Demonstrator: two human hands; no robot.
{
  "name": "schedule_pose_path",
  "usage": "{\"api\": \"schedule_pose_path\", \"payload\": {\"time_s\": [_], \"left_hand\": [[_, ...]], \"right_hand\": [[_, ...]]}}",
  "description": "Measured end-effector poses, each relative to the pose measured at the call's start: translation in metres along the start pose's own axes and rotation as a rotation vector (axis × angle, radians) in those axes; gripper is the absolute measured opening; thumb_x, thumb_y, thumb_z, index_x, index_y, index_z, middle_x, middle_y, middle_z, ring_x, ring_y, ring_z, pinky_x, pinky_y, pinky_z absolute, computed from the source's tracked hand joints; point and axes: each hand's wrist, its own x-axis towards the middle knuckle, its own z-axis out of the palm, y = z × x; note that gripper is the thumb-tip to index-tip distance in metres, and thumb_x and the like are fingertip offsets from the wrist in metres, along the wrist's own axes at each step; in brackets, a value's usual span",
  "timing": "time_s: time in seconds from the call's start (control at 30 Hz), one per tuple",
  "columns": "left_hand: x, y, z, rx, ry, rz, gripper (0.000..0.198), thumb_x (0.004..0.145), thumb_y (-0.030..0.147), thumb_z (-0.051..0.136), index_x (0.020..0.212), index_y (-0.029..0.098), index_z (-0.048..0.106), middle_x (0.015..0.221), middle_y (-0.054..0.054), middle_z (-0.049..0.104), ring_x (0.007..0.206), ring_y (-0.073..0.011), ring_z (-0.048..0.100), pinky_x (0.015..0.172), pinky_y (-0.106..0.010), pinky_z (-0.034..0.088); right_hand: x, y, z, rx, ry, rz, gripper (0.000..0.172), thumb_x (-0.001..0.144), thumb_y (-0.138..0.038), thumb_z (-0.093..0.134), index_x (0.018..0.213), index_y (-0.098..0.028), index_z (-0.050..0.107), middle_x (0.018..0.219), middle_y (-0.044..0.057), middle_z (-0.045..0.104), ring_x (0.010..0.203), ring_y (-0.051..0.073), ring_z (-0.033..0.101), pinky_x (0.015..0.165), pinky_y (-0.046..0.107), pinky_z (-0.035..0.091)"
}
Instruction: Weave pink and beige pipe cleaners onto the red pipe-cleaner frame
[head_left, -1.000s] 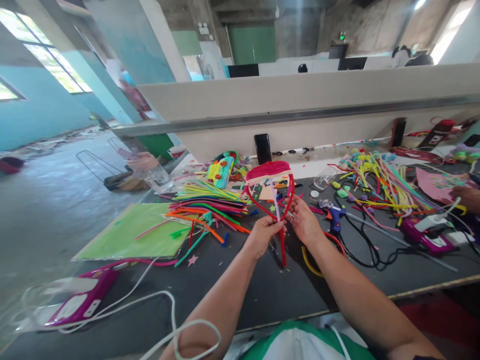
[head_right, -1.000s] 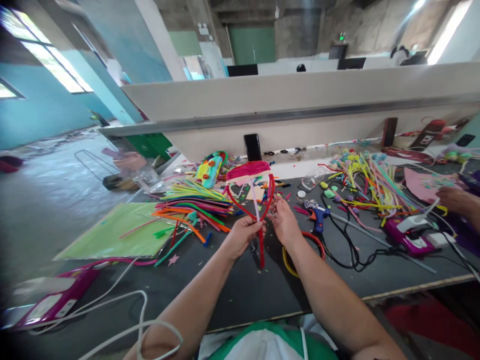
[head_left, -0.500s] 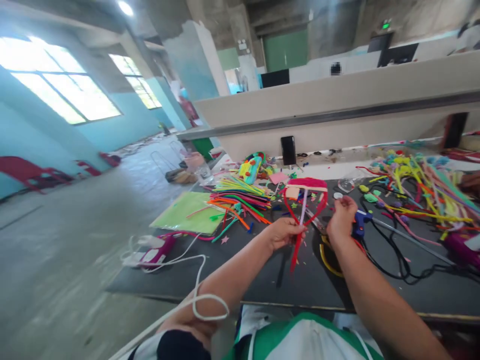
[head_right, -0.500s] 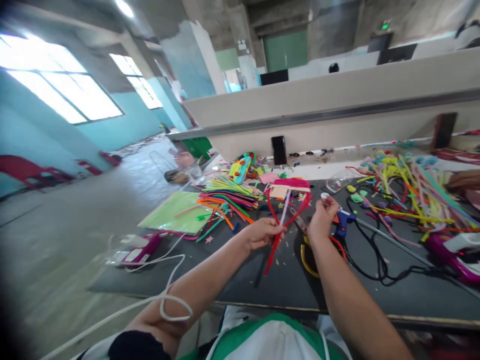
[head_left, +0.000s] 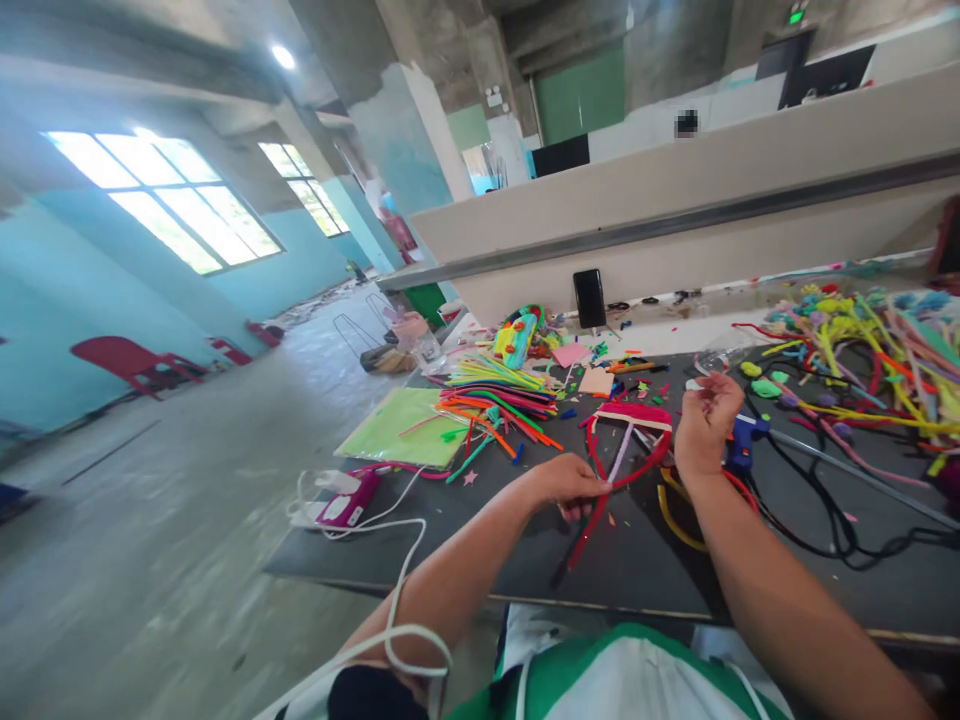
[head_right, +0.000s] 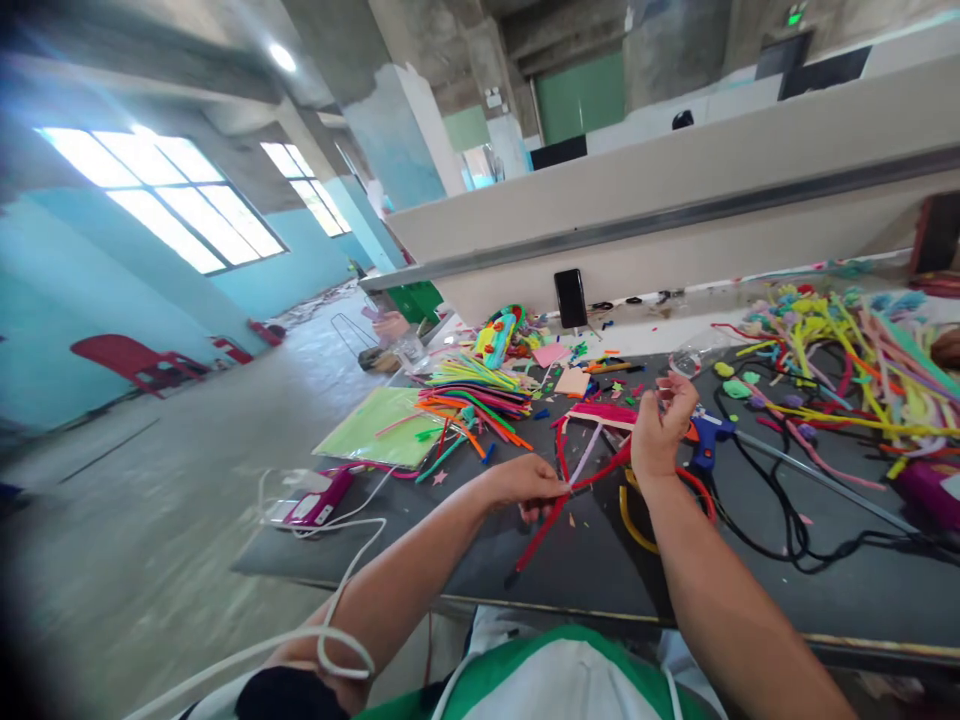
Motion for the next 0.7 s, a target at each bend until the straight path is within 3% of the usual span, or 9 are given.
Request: {"api": "schedule_pose_path", "payload": {"time_s": [0.1,0.17,0.23,0.33,0.37,0.5,0.7], "left_hand": [[-0.004,0.004,-0.022,0.110,0.116,0.070,0.039,0.064,0.052,0.068,0.067,0.013,0.067,0.054,-0.004,0.062,0.038,-0.0110,0.050,0.040,-0.022,0.037],[0.000,0.005,-0.044,0.196,0.259,0.139,0.033,0.069,0.047,0.064,0.071,0.014,0.068,0.056,-0.002,0.061,0.039,-0.0109,0.050,0.041,-0.022,0.037],[0.008,0.005,-0.069,0.354,0.509,0.251,0.031,0.075,0.042,0.058,0.074,0.013,0.069,0.055,-0.001,0.060,0.043,-0.0106,0.050,0.044,-0.022,0.037],[0.028,0.012,-0.107,0.752,0.868,0.272,0.031,0.082,0.035,0.049,0.080,0.014,0.071,0.065,-0.002,0.064,0.059,-0.0138,0.057,0.056,-0.023,0.042],[0.037,0.016,-0.118,0.802,0.908,0.270,0.030,0.083,0.033,0.048,0.084,0.013,0.071,0.071,-0.004,0.066,0.067,-0.0156,0.059,0.062,-0.024,0.044],[0.074,0.033,-0.143,0.961,0.918,0.262,0.025,0.080,0.021,0.051,0.093,0.014,0.072,0.094,-0.010,0.067,0.091,-0.0207,0.058,0.081,-0.030,0.042],[0.107,0.035,-0.144,1.220,0.808,0.219,0.019,0.075,0.009,0.053,0.081,0.011,0.071,0.094,-0.018,0.062,0.105,-0.0293,0.051,0.091,-0.040,0.035]], "right_hand": [[0.002,0.005,0.002,0.021,0.022,0.033,0.040,0.080,-0.026,0.051,0.119,-0.020,0.045,0.105,0.007,0.054,0.088,0.018,0.052,0.083,0.039,0.041],[-0.002,0.004,0.003,0.027,-0.010,0.022,0.040,0.080,-0.025,0.051,0.119,-0.020,0.045,0.104,0.007,0.055,0.087,0.018,0.052,0.083,0.038,0.041],[-0.009,0.001,0.006,0.038,-0.051,0.007,0.039,0.081,-0.025,0.051,0.119,-0.020,0.045,0.103,0.007,0.055,0.086,0.018,0.052,0.084,0.039,0.041],[-0.016,-0.002,0.008,0.054,-0.092,-0.003,0.038,0.081,-0.025,0.051,0.119,-0.021,0.046,0.103,0.006,0.054,0.088,0.018,0.052,0.085,0.039,0.042],[-0.017,-0.002,0.009,0.059,-0.097,-0.006,0.038,0.081,-0.025,0.051,0.119,-0.021,0.046,0.103,0.006,0.054,0.089,0.018,0.052,0.086,0.039,0.042],[-0.016,0.000,0.009,0.077,-0.093,-0.003,0.038,0.081,-0.025,0.052,0.119,-0.022,0.046,0.103,0.006,0.054,0.090,0.018,0.053,0.087,0.040,0.042],[-0.011,-0.004,0.007,0.075,-0.093,0.002,0.037,0.082,-0.024,0.050,0.119,-0.022,0.045,0.104,0.007,0.054,0.092,0.019,0.052,0.089,0.040,0.042]]}}
